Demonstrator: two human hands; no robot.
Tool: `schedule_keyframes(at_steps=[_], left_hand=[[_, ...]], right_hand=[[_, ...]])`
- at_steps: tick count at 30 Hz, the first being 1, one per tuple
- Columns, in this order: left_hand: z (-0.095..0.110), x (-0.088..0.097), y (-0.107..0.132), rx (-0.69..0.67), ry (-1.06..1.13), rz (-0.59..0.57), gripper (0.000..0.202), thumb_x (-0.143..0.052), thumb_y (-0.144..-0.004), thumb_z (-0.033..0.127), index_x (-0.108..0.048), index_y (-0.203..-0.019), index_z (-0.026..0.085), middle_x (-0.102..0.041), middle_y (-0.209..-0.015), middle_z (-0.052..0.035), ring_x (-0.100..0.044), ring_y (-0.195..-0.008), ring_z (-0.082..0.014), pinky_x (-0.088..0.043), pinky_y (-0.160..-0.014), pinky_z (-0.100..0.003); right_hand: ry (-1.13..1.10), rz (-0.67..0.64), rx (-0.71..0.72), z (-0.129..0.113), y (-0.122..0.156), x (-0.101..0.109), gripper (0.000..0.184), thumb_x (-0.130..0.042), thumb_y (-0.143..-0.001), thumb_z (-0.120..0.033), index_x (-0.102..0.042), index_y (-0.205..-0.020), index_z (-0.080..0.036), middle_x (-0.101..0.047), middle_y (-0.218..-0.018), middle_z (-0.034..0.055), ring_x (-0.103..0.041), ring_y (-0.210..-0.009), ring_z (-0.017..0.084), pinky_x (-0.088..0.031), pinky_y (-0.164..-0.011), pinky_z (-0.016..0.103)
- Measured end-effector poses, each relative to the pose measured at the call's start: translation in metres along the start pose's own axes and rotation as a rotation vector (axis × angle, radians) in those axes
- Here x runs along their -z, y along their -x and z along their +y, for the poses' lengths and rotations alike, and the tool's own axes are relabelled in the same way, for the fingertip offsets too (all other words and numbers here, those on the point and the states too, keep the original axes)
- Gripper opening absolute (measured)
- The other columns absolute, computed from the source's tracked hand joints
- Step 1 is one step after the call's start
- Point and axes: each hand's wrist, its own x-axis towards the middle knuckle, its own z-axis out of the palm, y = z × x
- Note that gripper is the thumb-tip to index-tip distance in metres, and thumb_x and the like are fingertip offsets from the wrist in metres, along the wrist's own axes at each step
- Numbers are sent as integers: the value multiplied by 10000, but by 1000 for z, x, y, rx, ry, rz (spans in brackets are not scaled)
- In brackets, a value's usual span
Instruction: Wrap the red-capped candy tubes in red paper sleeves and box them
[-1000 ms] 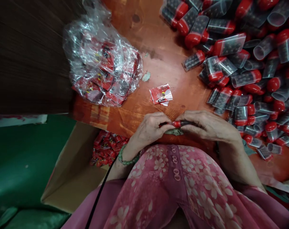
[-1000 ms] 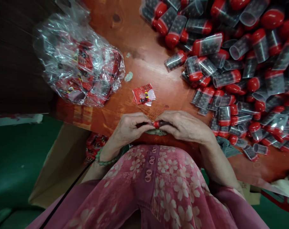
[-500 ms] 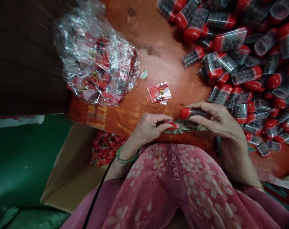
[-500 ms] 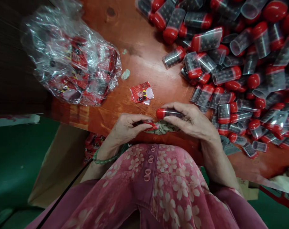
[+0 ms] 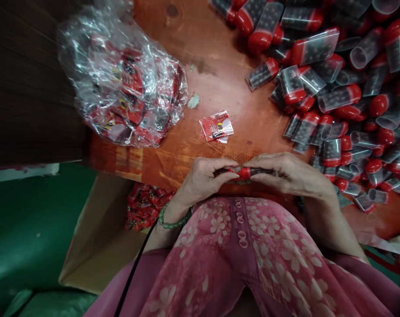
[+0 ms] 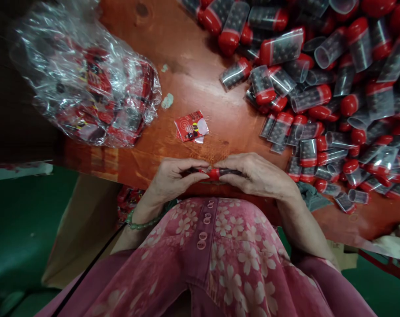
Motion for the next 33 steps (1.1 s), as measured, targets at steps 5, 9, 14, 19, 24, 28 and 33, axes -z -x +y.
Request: schedule_keyframes(at_steps=[5,9,14,19,24,28,33], left_hand=[[-3,-1,1,-29,-25,-44,173,-719,-837,310,-783,-954,200,-799,-899,-46,-744,-753,-163,-564,-704,-234],[-4,0,-2,-10,-20,-17,163,-728,-825,302,-773,-921,179,-796,-859,-43,-722,-702,-144,-541,-664,-220],[-4,5,-10,129,109,18,321,-794,-744,370,-712,-971,159,-769,-724,-19,-646,-567,-112,-505,-581,-205],[-7,10,-17,293,317,21,443,-836,-675,396,-687,-1016,156,-730,-651,5,-627,-514,-109,-503,-530,-200],[-20,8,-11,317,603,55,723,-801,-612,648,-687,-1137,164,-778,-896,-93,-727,-715,-186,-571,-656,-273],[-16,-4,-5,286,852,55,790,-852,-533,644,-681,-1153,186,-749,-1095,-140,-736,-920,-252,-590,-775,-328],[-6,-25,-8,358,935,147,460,-880,-601,480,-718,-916,188,-775,-916,-65,-731,-902,-221,-589,-836,-345]], right_hand=[[56,-99,24,2,-7,2,283,-529,-964,-251,-688,-1194,-207,-750,-1026,65,-695,-901,194,-512,-804,301],[-14,-50,9,1,-11,3,284,-551,-950,-261,-683,-1194,-201,-750,-1042,59,-694,-898,182,-513,-790,282],[-234,69,-29,2,-14,-4,274,-588,-938,-329,-694,-1151,-193,-753,-1014,51,-693,-869,173,-532,-791,283],[-386,172,-135,2,-14,-12,278,-612,-915,-355,-691,-1109,-173,-733,-937,40,-662,-756,151,-527,-675,251],[-459,316,-192,6,-12,-18,313,-628,-899,-396,-709,-1116,-186,-728,-929,31,-657,-739,147,-522,-653,243],[-578,420,-199,12,-14,-25,357,-650,-882,-445,-710,-1140,-206,-737,-972,32,-661,-741,144,-535,-658,246],[-638,479,-173,12,-20,-35,363,-669,-867,-453,-710,-1115,-191,-726,-926,20,-607,-654,103,-511,-608,217]])
